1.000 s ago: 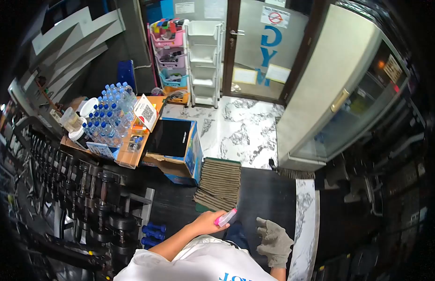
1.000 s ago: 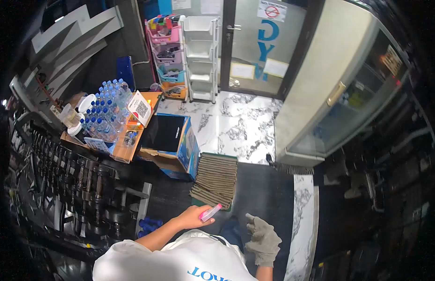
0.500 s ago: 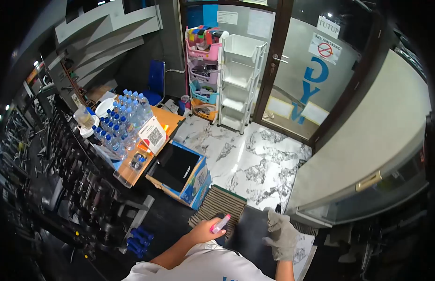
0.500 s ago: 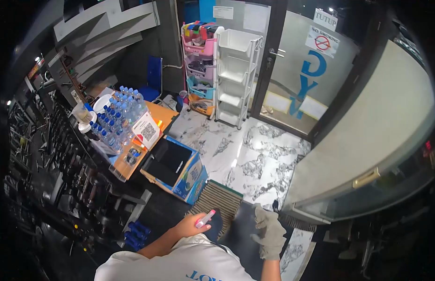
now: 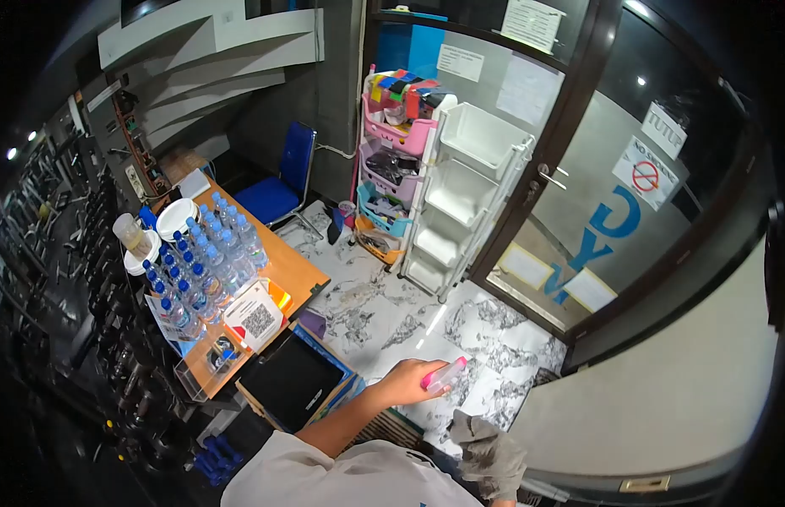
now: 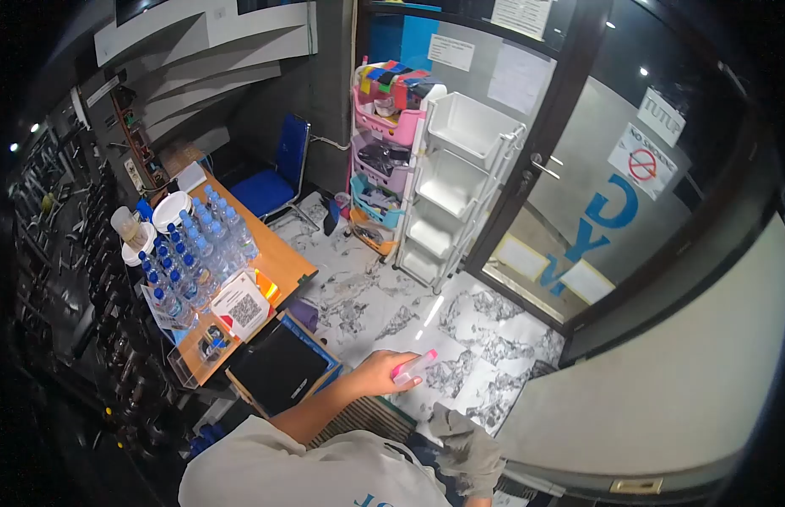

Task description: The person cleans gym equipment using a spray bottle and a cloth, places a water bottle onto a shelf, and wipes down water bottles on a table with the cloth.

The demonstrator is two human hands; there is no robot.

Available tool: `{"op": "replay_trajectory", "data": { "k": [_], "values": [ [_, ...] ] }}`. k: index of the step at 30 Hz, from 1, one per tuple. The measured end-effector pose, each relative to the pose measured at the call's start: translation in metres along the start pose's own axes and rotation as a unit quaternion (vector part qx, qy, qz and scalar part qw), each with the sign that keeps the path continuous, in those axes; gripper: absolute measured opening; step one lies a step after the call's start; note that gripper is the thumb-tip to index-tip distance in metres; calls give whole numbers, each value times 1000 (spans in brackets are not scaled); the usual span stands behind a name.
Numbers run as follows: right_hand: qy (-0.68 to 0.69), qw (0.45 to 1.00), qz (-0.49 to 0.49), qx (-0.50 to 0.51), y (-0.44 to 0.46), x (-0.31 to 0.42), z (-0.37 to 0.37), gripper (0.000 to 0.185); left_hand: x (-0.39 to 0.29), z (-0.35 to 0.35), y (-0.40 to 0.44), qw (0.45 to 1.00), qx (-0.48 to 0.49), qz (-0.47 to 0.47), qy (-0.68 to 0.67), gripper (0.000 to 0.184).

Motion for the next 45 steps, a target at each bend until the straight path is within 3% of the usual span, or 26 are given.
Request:
{"op": "replay_trajectory", "data": {
  "k": [6, 10, 15, 18, 19, 23, 27, 32, 37, 39, 41, 42, 45],
  "values": [
    [-53, 997, -45, 33, 127, -21, 4, 53, 67, -8, 50, 993, -37, -113, 5, 43],
    [-106, 983, -122, 90, 234, -17, -3, 52, 103, -9, 73, 974, -148, -160, 55, 43],
    [-267, 907, -261, 195, 375, 22, -3, 51, 110, -36, 96, 927, -222, -300, 39, 48],
    [-272, 880, -351, 172, 459, 19, 32, 52, 104, -53, 107, 887, -300, -350, 24, 48],
    [-131, 931, -281, 194, 480, 39, 49, 59, 110, -58, 106, 866, -322, -381, 2, 48],
    [-6, 905, -377, 197, 511, 130, 96, 59, 156, -75, 113, 841, -368, -396, 16, 48],
    [-48, 883, -417, 213, 540, 152, 153, 59, 206, -119, 145, 853, -378, -357, 32, 57],
    [-113, 859, -449, 220, 592, 186, 207, 59, 251, -203, 195, 873, -371, -298, 112, 51],
    [-95, 836, -494, 220, 635, 240, 272, 59, 293, -273, 222, 869, -398, -264, 131, 47],
    [-49, 845, -467, 254, 643, 283, 301, 58, 311, -293, 225, 844, -467, -240, 107, 45],
    [28, 862, -396, 314, 654, 320, 327, 58, 327, -312, 226, 823, -491, -277, 63, 43],
    [-19, 821, -498, 279, 668, 321, 351, 53, 336, -317, 226, 803, -509, -310, 16, 41],
    [18, 780, -526, 339, 711, 339, 407, 48, 365, -338, 224, 760, -558, -333, 0, 38]
  ]
}}
Point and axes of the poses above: each hand's wrist, its own y-axis towards the middle knuckle, its own z-axis out of the palm, x = y × z, the point moved 3 cm from there along y, towards the middle knuckle, and after that the axes turned 3 degrees about -x, right-handed, at the moved point
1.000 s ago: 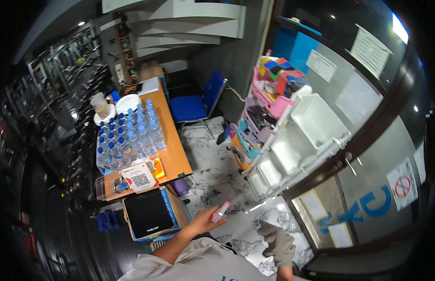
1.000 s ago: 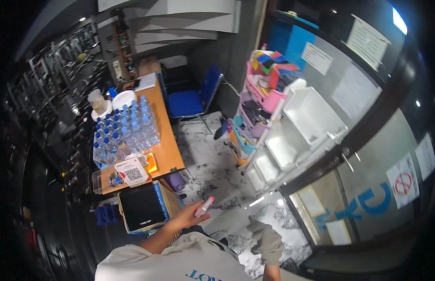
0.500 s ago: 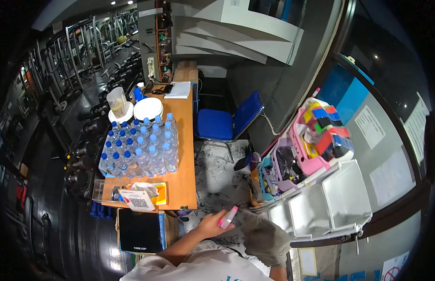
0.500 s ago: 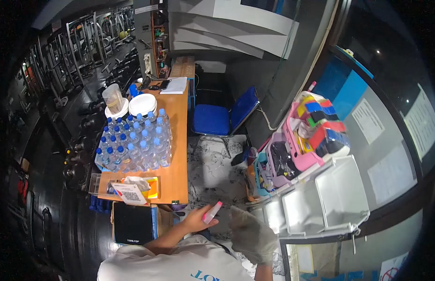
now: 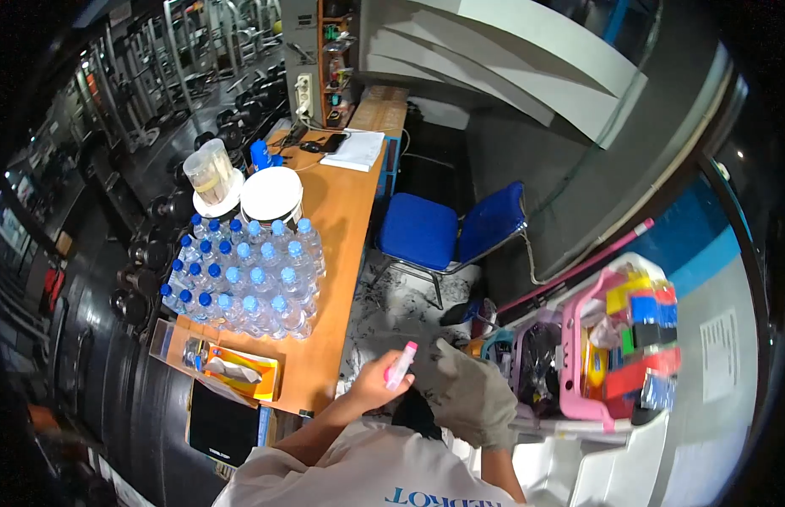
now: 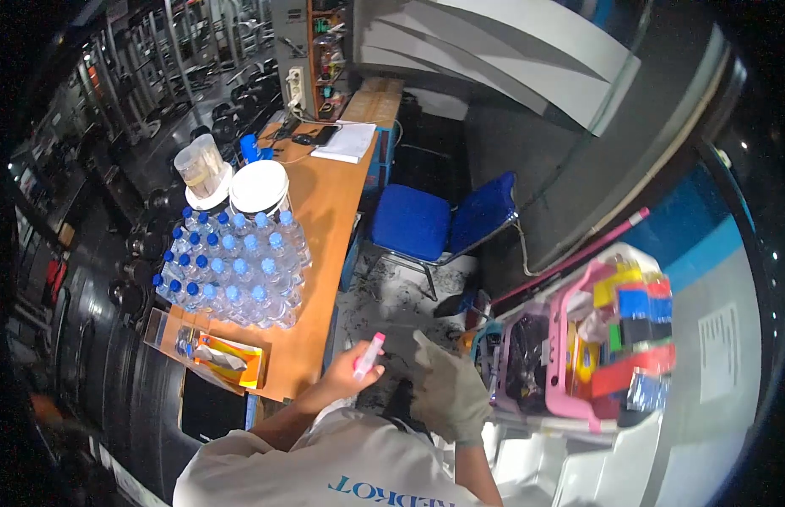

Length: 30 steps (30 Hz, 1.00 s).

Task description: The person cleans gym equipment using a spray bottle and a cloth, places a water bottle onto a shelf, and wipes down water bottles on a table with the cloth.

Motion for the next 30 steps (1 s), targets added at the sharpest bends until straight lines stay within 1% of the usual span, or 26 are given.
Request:
{"op": "replay_trajectory", "data": {
  "k": [2, 3, 4, 5, 7, 8, 10, 11, 12, 13, 14, 15, 16, 17, 18, 19, 20, 21, 22, 23, 24, 26, 27, 30],
  "values": [
    [-2, 1000, 12, 21, 39, -34, 10, 47, -3, -1, 22, 998, -57, -26, 6, 34],
    [-30, 995, -68, 73, 85, -7, -4, 45, -6, -2, 31, 996, -76, -34, 16, 34],
    [-57, 979, -151, 122, 114, 5, -9, 44, -9, -4, 42, 994, -97, -42, 26, 33],
    [-49, 977, -159, 131, 128, -21, 2, 44, -15, -4, 54, 991, -131, -27, 16, 31],
    [-48, 970, -238, 5, 153, -80, 28, 47, -10, -2, 77, 985, -169, -40, 9, 31],
    [-40, 970, -241, 16, 163, -84, 33, 47, -7, -2, 84, 980, -195, -46, -3, 30],
    [-38, 981, -189, 1, 195, -88, 42, 45, -6, -1, 101, 973, -227, -37, 7, 29],
    [2, 974, -223, 50, 216, -85, 49, 47, -1, -2, 109, 968, -250, -33, 1, 30],
    [7, 971, -232, 55, 238, -67, 47, 47, 4, -5, 117, 962, -273, -29, -6, 30],
    [-15, 970, -219, 100, 257, -40, 43, 47, 7, -7, 126, 959, -283, -31, -6, 30],
    [-39, 968, -203, 145, 271, -27, 45, 48, 12, -10, 135, 957, -286, -53, -2, 33],
    [-45, 960, -232, 148, 280, -35, 64, 49, 18, -14, 143, 955, -287, -75, 1, 36],
    [-42, 959, -236, 151, 281, -60, 87, 49, 25, -18, 154, 953, -292, -76, 2, 36],
    [-21, 958, -261, 119, 275, -93, 106, 48, 36, -21, 165, 950, -297, -94, -11, 41],
    [-1, 955, -285, 86, 284, -91, 110, 46, 43, -28, 176, 947, -300, -111, -24, 45],
    [-32, 942, -321, 90, 300, -82, 105, 43, 50, -35, 189, 949, -281, -139, -34, 52],
    [-34, 940, -324, 97, 310, -90, 113, 43, 63, -42, 202, 947, -285, -142, -40, 52],
    [-51, 944, -282, 160, 315, -108, 125, 40, 82, -48, 214, 950, -291, -110, -33, 52],
    [-69, 943, -239, 220, 324, -118, 136, 38, 86, -58, 229, 952, -297, -74, -26, 53],
    [42, 954, -214, 205, 337, -119, 143, 37, 93, -68, 244, 953, -286, -85, -55, 59],
    [38, 951, -223, 211, 344, -136, 161, 37, 100, -79, 258, 950, -296, -85, -62, 59],
    [59, 960, -186, 199, 343, -180, 200, 38, 118, -96, 278, 950, -295, -96, -44, 56],
    [77, 957, -187, 207, 353, -173, 213, 39, 126, -103, 288, 948, -306, -82, -19, 57],
    [120, 935, -229, 242, 400, -113, 237, 44, 112, -124, 310, 931, -344, -115, -38, 59]
  ]
}}
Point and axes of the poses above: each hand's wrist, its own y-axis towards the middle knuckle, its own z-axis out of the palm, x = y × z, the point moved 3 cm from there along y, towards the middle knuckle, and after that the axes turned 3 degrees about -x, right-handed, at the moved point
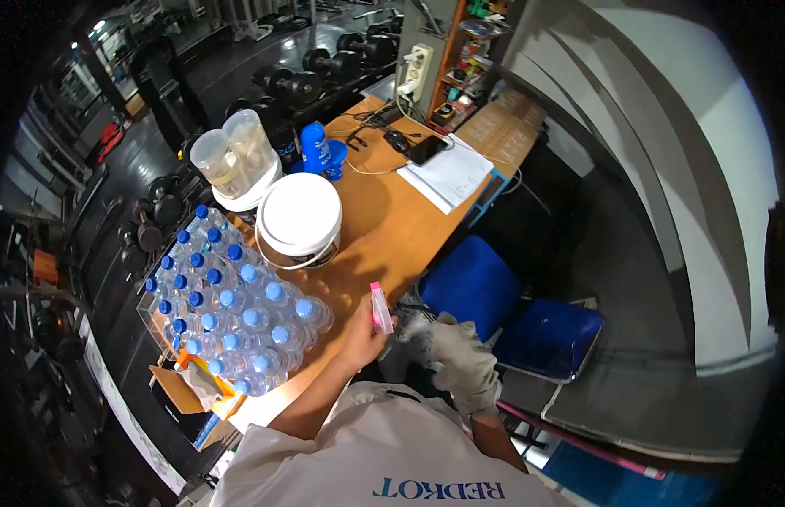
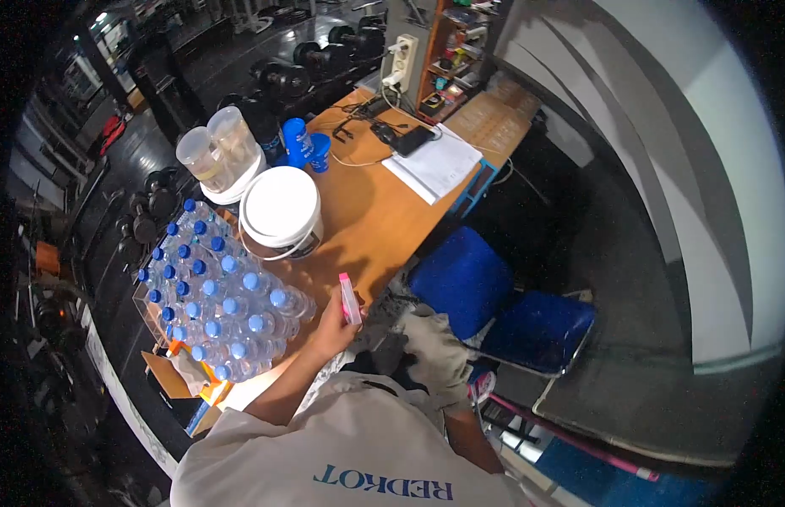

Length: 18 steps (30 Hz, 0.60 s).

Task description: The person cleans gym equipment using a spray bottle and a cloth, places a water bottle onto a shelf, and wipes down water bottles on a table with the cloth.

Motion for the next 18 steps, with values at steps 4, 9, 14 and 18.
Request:
{"op": "replay_trajectory", "data": {
  "k": [4, 9, 14, 18],
  "values": [
    [46, 995, -74, 45, 81, 0, 19, 51, -5, -3, 22, 959, -97, 102, 246, 62],
    [116, 971, -170, 120, 166, 3, 39, 60, 2, 0, 35, 975, -147, 36, 162, 61],
    [131, 904, -293, 284, 238, 1, 60, 73, 10, 7, 48, 956, -238, -11, 174, 58],
    [89, 868, -213, 440, 259, -23, 97, 69, 12, 4, 65, 948, -270, -57, 156, 59]
  ]
}}
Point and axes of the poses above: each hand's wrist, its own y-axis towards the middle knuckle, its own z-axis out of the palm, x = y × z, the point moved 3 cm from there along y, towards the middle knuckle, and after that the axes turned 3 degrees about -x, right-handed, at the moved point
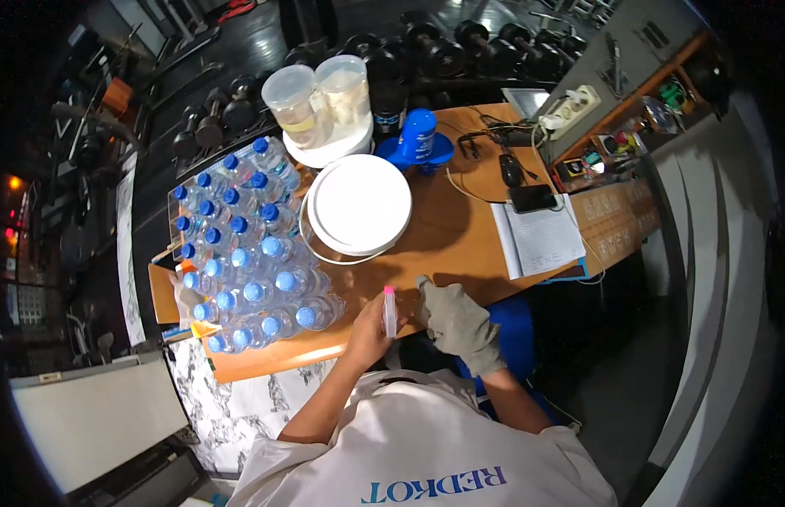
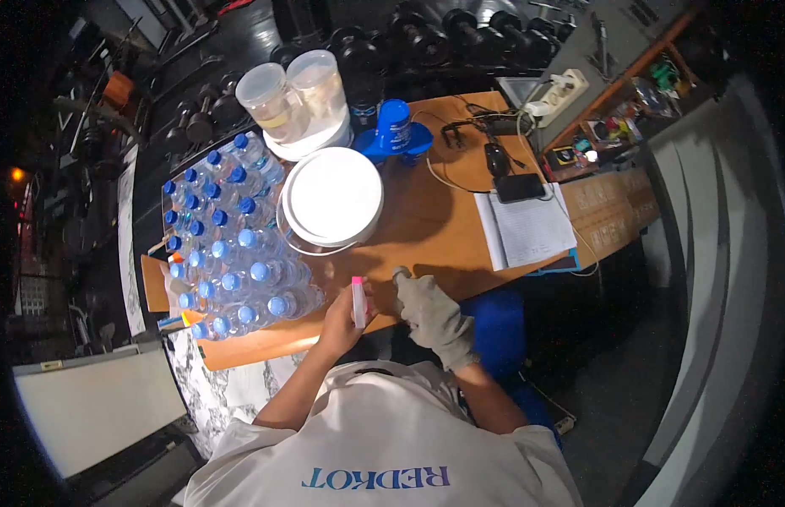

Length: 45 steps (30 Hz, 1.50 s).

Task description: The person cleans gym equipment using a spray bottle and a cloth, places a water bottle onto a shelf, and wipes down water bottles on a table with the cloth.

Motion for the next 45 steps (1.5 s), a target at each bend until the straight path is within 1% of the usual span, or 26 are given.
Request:
{"op": "replay_trajectory", "data": {
  "k": [1, 5, 6, 8, 10, 12, 13, 14, 15, 16, 17, 18, 20, 21, 25, 27, 28, 30, 34, 36, 37, 39, 41, 42, 44, 45],
  "values": [
    [-24, 1000, 5, 20, 6, -4, 0, 70, -2, 0, 5, 999, 10, -48, -17, 60],
    [-119, 990, -46, -54, 7, 5, -12, 52, -4, 8, 27, 999, -16, -27, -34, 52],
    [-114, 991, -48, -45, 7, 2, -8, 52, 4, 14, 30, 999, -20, -38, -32, 52],
    [-135, 975, -154, -82, 12, -1, -4, 44, 17, 24, 38, 999, -41, 2, -3, 51],
    [-87, 987, -127, -43, 12, -4, -3, 43, 15, 29, 47, 999, -50, -15, -7, 51],
    [-191, 960, -205, 11, 10, -11, 2, 40, 18, 36, 58, 998, -53, -24, -8, 56],
    [-190, 968, -156, 48, 9, -14, 1, 38, 29, 44, 63, 999, -48, -8, 5, 57],
    [-189, 967, -164, 52, 4, -17, 1, 38, 40, 51, 67, 999, -44, 9, 18, 58],
    [8, 995, -7, 97, -1, -29, 1, 38, 26, 47, 74, 999, -40, 1, 3, 64],
    [202, 957, 153, 138, 0, -23, -3, 38, 23, 48, 79, 998, -60, 2, -6, 68],
    [-138, 983, 9, 125, -1, -2, -20, 46, 24, 51, 87, 998, -57, -3, -5, 68],
    [-138, 982, 3, 128, -2, -4, -21, 46, 28, 54, 94, 999, -53, -8, -5, 67],
    [-179, 973, -122, 82, -14, -6, -30, 54, 35, 59, 104, 998, -54, -8, 9, 66],
    [-97, 987, -99, 77, -17, -14, -29, 56, 36, 60, 106, 999, -49, -5, 21, 65],
    [-95, 992, -83, 11, -28, -14, -31, 53, 39, 59, 100, 999, -39, -33, -10, 64],
    [-119, 984, -135, -7, -28, -1, -35, 54, 30, 50, 79, 992, -117, 20, 45, 64],
    [-117, 984, -138, -5, -26, -6, -29, 54, 27, 46, 70, 992, -119, 17, 47, 64],
    [-75, 991, -109, -7, -20, -20, -11, 49, 19, 36, 48, 984, -158, 78, -1, 67],
    [-52, 989, -140, 15, -10, 5, -5, 36, 36, 24, -34, 991, -131, -22, 18, 52],
    [-39, 985, -163, 37, -2, 29, -7, 30, 33, 5, -66, 976, -219, -17, 16, 40],
    [-31, 983, -174, 46, 3, 41, -8, 27, 26, -6, -72, 975, -220, -19, 16, 40],
    [0, 975, -218, 46, 15, 68, -10, 22, 8, -35, -90, 925, -374, 18, 59, 38],
    [85, 947, -310, -12, 25, 89, -6, 17, -3, -58, -96, 909, -401, 57, 102, 46],
    [84, 946, -312, -8, 32, 89, 0, 17, -8, -70, -94, 905, -401, 73, 120, 51],
    [70, 970, -179, 147, 48, 81, 25, 21, -20, -85, -82, 905, -399, 59, 134, 55],
    [-24, 964, -255, 71, 55, 89, 33, 28, -23, -90, -76, 906, -393, 49, 150, 59]
  ]
}}
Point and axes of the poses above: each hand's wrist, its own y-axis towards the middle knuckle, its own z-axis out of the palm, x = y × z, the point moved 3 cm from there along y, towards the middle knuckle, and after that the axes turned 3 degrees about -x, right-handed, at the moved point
